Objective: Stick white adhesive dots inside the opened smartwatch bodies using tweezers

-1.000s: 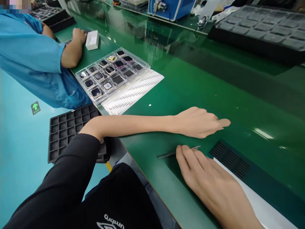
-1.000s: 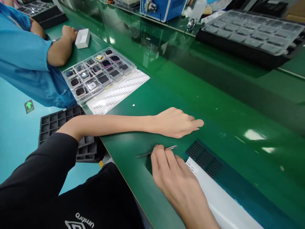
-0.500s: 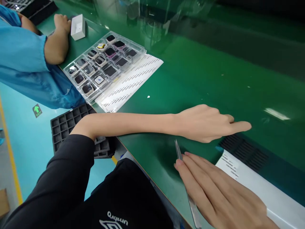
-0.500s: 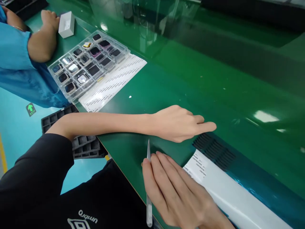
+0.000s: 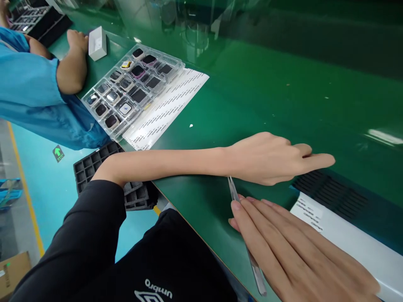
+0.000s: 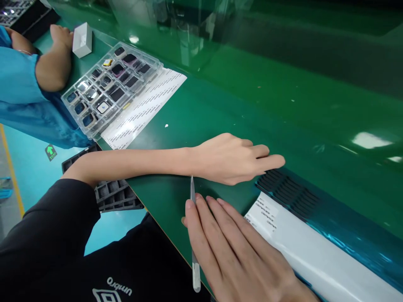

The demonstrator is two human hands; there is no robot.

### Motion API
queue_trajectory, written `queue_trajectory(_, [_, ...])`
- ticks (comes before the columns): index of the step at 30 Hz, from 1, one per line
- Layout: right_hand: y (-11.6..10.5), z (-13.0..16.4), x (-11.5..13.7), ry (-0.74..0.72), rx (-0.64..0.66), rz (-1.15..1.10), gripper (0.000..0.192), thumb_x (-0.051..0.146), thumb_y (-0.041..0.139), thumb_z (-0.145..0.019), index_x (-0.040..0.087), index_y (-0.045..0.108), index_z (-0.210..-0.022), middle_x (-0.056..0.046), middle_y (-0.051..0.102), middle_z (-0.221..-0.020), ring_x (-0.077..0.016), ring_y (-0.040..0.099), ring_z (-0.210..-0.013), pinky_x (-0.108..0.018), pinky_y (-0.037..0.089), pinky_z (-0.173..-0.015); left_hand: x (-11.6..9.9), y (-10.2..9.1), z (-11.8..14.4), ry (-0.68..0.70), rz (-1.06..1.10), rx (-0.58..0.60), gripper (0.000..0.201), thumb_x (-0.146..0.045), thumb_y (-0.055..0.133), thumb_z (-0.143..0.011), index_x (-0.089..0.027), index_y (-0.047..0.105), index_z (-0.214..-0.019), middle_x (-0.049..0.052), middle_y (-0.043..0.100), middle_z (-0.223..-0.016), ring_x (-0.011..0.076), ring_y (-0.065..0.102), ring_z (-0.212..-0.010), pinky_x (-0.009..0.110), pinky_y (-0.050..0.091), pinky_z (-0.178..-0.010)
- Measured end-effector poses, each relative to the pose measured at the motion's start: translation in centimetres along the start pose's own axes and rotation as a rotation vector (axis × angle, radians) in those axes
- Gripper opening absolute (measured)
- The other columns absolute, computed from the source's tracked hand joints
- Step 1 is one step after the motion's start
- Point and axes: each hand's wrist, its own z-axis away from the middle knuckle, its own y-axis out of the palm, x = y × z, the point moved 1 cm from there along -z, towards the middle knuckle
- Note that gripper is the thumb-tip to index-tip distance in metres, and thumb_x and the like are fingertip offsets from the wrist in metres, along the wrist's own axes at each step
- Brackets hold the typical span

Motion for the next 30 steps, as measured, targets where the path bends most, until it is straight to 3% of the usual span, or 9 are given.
queue_trajectory(6, [0.5,0.7,0.3,-0.006,0.005,0.011,0.04,0.012,0.08,-0.088,0.009,0.074,-0.127,-0.013,0.079,-0.125,-0.029,0.075,-0.119,-0.043,0.059,-0.114,0.0,0.0,0.0,0.007,0.007,-0.023,0.049,0.001,0.028,-0.101,-0.01,0.06,-0.136,0.012,0.07,-0.11,0.0186,0.07,-0.079,0.031,0.033,-0.058])
queue_trajectory(18, [1.1,0.2,-0.4,0.086,-0.055,-0.067,0.049,0.009,0.085,-0.084,0.001,0.07,-0.13,-0.014,0.081,-0.115,-0.0256,0.079,-0.105,-0.043,0.053,-0.119,0.0,0.1,0.0,0.016,-0.005,-0.03,0.051,0.001,0.026,-0.101,-0.011,0.061,-0.135,0.011,0.07,-0.109,0.0186,0.071,-0.081,0.03,0.032,-0.059])
queue_trajectory(30, [1.4,0.2,-0.6,0.117,-0.048,-0.081,0.049,0.012,0.084,-0.086,0.002,0.069,-0.132,-0.011,0.082,-0.113,-0.0241,0.08,-0.098,-0.042,0.055,-0.116,0.0,0.1,-0.1,0.012,-0.005,-0.048,0.051,0.002,0.025,-0.1,-0.011,0.062,-0.132,0.011,0.07,-0.106,0.018,0.069,-0.078,0.03,0.032,-0.059])
